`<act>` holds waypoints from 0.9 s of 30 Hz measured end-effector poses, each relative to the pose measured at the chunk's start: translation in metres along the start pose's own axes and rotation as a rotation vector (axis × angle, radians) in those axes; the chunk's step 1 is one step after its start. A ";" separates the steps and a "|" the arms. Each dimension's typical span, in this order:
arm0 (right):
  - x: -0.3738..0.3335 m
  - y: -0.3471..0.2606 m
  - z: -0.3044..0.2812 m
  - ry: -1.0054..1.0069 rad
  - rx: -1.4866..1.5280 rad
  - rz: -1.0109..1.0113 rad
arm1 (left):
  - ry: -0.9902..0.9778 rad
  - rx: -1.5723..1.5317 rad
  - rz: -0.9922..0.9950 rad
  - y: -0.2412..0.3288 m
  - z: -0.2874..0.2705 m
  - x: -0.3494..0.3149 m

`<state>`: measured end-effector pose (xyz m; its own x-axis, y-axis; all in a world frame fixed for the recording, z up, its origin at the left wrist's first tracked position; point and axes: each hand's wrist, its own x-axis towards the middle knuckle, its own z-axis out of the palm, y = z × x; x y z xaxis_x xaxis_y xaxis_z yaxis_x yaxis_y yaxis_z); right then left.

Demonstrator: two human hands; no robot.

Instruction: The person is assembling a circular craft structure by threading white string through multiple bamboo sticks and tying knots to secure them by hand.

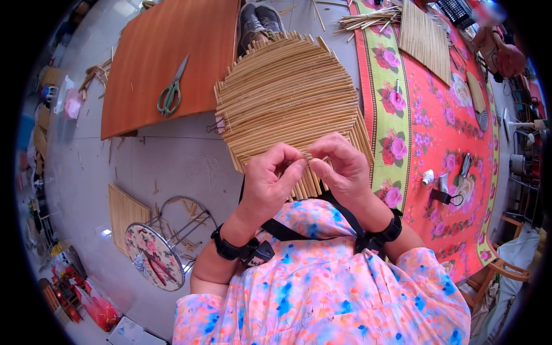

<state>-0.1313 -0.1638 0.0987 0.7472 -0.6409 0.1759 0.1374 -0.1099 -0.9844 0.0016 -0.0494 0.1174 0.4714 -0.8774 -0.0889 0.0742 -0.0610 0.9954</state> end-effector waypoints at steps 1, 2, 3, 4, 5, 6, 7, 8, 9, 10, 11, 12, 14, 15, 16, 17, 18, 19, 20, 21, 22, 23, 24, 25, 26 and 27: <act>0.000 0.001 -0.002 -0.015 -0.077 -0.040 | -0.012 -0.026 -0.019 0.000 0.001 -0.001; 0.001 0.002 -0.002 -0.031 -0.153 -0.081 | -0.023 -0.050 -0.038 0.000 0.002 -0.001; 0.001 0.000 -0.002 -0.021 -0.179 -0.062 | -0.020 -0.044 -0.027 0.000 0.003 -0.001; 0.001 -0.005 -0.001 -0.010 -0.205 -0.043 | -0.016 -0.038 -0.016 -0.001 0.004 -0.001; 0.001 -0.007 0.000 0.001 -0.232 -0.023 | -0.015 -0.032 -0.006 -0.002 0.005 0.000; 0.001 -0.006 0.001 0.022 -0.244 -0.033 | -0.015 -0.024 -0.007 -0.002 0.006 0.000; 0.001 -0.004 0.002 0.043 -0.255 -0.044 | -0.014 -0.017 -0.007 -0.003 0.006 -0.001; 0.001 -0.002 0.002 0.065 -0.267 -0.056 | -0.015 -0.008 -0.007 -0.003 0.006 0.000; -0.001 0.003 0.002 0.131 -0.162 0.018 | 0.001 0.006 0.003 -0.002 0.006 0.000; -0.004 0.010 0.002 0.196 -0.057 0.092 | 0.018 0.021 0.012 -0.001 0.006 0.000; -0.005 0.013 0.003 0.260 0.050 0.166 | 0.036 0.036 0.022 -0.001 0.005 0.000; -0.005 0.014 0.002 0.245 0.008 0.153 | 0.055 0.038 0.025 0.000 0.003 0.000; -0.004 0.013 -0.003 0.213 -0.069 0.130 | 0.094 0.048 0.028 0.002 -0.001 -0.001; -0.003 0.010 0.000 0.139 -0.118 0.100 | 0.101 0.065 0.049 0.003 -0.002 -0.001; -0.002 0.004 0.004 0.064 -0.167 0.068 | 0.108 0.081 0.071 0.004 -0.003 -0.001; 0.000 -0.001 0.006 -0.010 -0.219 0.035 | 0.114 0.095 0.095 0.005 -0.003 -0.001; 0.001 -0.002 0.009 -0.038 -0.243 0.004 | 0.116 0.089 0.102 0.004 -0.002 -0.001; 0.001 -0.001 0.012 -0.055 -0.241 0.007 | 0.117 0.083 0.109 0.003 -0.001 -0.001; 0.000 0.000 0.013 -0.071 -0.241 0.010 | 0.117 0.076 0.116 0.001 -0.001 -0.001; 0.000 0.000 0.013 -0.086 -0.241 0.013 | 0.123 0.087 0.128 0.000 -0.001 -0.001; 0.000 -0.001 0.013 -0.080 -0.260 0.008 | 0.129 0.098 0.141 0.000 -0.001 -0.001; 0.002 -0.002 0.012 -0.074 -0.279 0.004 | 0.135 0.110 0.152 -0.001 -0.002 -0.001; 0.002 -0.004 0.012 -0.068 -0.298 -0.001 | 0.160 0.184 0.192 0.002 -0.002 -0.001; 0.002 -0.005 0.012 -0.052 -0.293 0.000 | 0.185 0.257 0.232 0.008 -0.002 -0.001; 0.003 -0.006 0.012 -0.036 -0.288 0.001 | 0.210 0.331 0.272 0.013 -0.002 -0.001; 0.003 -0.006 0.012 -0.021 -0.284 0.002 | 0.221 0.375 0.287 0.016 0.000 -0.001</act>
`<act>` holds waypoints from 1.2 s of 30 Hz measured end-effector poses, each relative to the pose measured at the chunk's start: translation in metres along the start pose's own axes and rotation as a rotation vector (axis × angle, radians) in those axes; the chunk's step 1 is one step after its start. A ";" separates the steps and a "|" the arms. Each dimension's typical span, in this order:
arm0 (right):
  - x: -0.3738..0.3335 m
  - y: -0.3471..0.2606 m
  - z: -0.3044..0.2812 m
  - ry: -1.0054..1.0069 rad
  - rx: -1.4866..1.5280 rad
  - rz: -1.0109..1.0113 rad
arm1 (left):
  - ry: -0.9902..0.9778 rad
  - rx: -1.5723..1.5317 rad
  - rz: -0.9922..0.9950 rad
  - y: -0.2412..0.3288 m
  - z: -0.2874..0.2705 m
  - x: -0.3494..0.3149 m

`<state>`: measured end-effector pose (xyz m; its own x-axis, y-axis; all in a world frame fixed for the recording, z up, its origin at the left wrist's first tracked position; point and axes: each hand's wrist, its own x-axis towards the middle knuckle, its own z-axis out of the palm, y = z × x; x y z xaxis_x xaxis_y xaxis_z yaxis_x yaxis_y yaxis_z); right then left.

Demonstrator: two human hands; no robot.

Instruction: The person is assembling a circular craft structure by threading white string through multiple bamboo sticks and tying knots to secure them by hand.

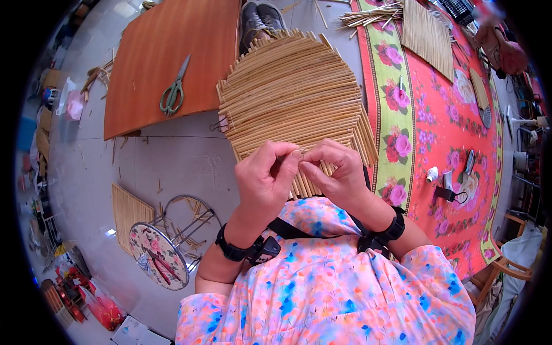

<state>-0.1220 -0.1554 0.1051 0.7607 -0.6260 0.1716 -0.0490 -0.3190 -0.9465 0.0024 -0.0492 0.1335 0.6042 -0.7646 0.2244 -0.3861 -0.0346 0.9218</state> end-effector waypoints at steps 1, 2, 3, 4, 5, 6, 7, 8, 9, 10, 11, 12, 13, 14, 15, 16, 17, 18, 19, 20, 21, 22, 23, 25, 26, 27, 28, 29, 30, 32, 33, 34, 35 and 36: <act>0.000 0.000 0.001 0.027 0.005 -0.004 | 0.008 0.043 0.018 0.003 0.001 0.000; 0.000 0.000 0.002 0.052 0.011 -0.010 | 0.019 0.087 0.036 0.004 0.002 0.000; 0.000 0.000 0.003 0.077 0.017 -0.016 | 0.026 0.110 0.088 0.002 0.004 -0.001; 0.000 0.000 0.003 0.083 0.012 -0.020 | 0.033 0.133 0.139 -0.002 0.006 -0.003; 0.000 -0.001 0.003 0.090 0.008 -0.023 | 0.039 0.157 0.190 -0.004 0.007 -0.005; 0.000 -0.001 0.003 0.096 0.004 -0.026 | 0.047 0.170 0.211 -0.006 0.009 -0.005; 0.000 -0.002 0.003 0.096 0.003 -0.033 | 0.054 0.183 0.232 -0.007 0.010 -0.006; 0.001 -0.002 0.003 0.095 0.000 -0.040 | 0.062 0.195 0.254 -0.007 0.012 -0.005; 0.001 -0.002 0.003 0.095 -0.002 -0.047 | 0.061 0.221 0.265 -0.006 0.012 -0.005; 0.001 -0.003 0.003 0.098 -0.005 -0.045 | 0.061 0.247 0.277 -0.003 0.012 -0.004; 0.000 -0.003 0.002 0.103 -0.009 -0.043 | 0.061 0.273 0.289 -0.001 0.012 -0.003; 0.000 -0.003 0.002 0.107 -0.012 -0.041 | 0.069 0.283 0.299 0.000 0.013 -0.002; 0.000 -0.004 0.002 0.112 -0.017 -0.038 | 0.077 0.293 0.308 0.000 0.013 -0.002; 0.000 -0.004 0.002 0.119 -0.023 -0.035 | 0.085 0.303 0.318 0.001 0.014 -0.001; 0.000 -0.005 0.001 0.125 -0.029 -0.032 | 0.086 0.312 0.325 0.001 0.014 -0.001; 0.000 -0.005 0.001 0.130 -0.028 -0.029 | 0.087 0.322 0.331 0.001 0.014 0.000; 0.000 -0.005 0.001 0.135 -0.027 -0.027 | 0.088 0.332 0.337 0.001 0.014 0.000; 0.000 -0.006 0.001 0.140 -0.025 -0.024 | 0.088 0.336 0.341 0.001 0.014 0.000; 0.000 -0.006 0.002 0.141 -0.026 -0.028 | 0.089 0.339 0.345 0.002 0.014 0.000; 0.000 -0.006 0.001 0.143 -0.025 -0.031 | 0.089 0.344 0.349 0.002 0.014 0.000; 0.000 -0.007 0.001 0.144 -0.025 -0.035 | 0.086 0.344 0.353 0.003 0.014 0.001; 0.000 -0.007 0.001 0.145 -0.027 -0.033 | 0.082 0.344 0.357 0.003 0.014 0.001; 0.000 -0.007 0.001 0.144 -0.028 -0.031 | 0.081 0.344 0.361 0.003 0.014 0.001; 0.000 -0.007 0.001 0.143 -0.030 -0.032 | 0.081 0.341 0.371 0.003 0.015 0.001; 0.000 -0.008 0.000 0.141 -0.030 -0.034 | 0.082 0.339 0.375 0.003 0.015 0.001; 0.000 -0.008 0.000 0.140 -0.031 -0.036 | 0.081 0.338 0.380 0.003 0.015 0.001; 0.000 -0.008 0.000 0.140 -0.032 -0.041 | 0.080 0.337 0.384 0.004 0.014 0.002; 0.000 -0.007 0.000 0.139 -0.035 -0.045 | 0.079 0.335 0.388 0.004 0.014 0.002; 0.000 -0.007 0.000 0.138 -0.037 -0.049 | 0.080 0.332 0.391 0.004 0.014 0.002; -0.001 -0.007 0.000 0.134 -0.056 -0.051 | 0.083 0.328 0.397 0.003 0.015 0.002; -0.001 -0.007 0.000 0.132 -0.065 -0.052 | 0.082 0.327 0.397 0.003 0.014 0.002; -0.001 -0.007 0.000 0.134 -0.065 -0.050 | 0.081 0.327 0.397 0.002 0.014 0.002; -0.001 -0.007 0.001 0.136 -0.065 -0.049 | 0.079 0.326 0.397 0.002 0.014 0.002; -0.001 -0.006 0.001 0.138 -0.065 -0.047 | 0.079 0.326 0.397 0.002 0.014 0.002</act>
<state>-0.1221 -0.1521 0.1108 0.6669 -0.7000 0.2555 -0.0606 -0.3927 -0.9177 -0.0072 -0.0600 0.1311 0.4134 -0.7090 0.5713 -0.7854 0.0398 0.6177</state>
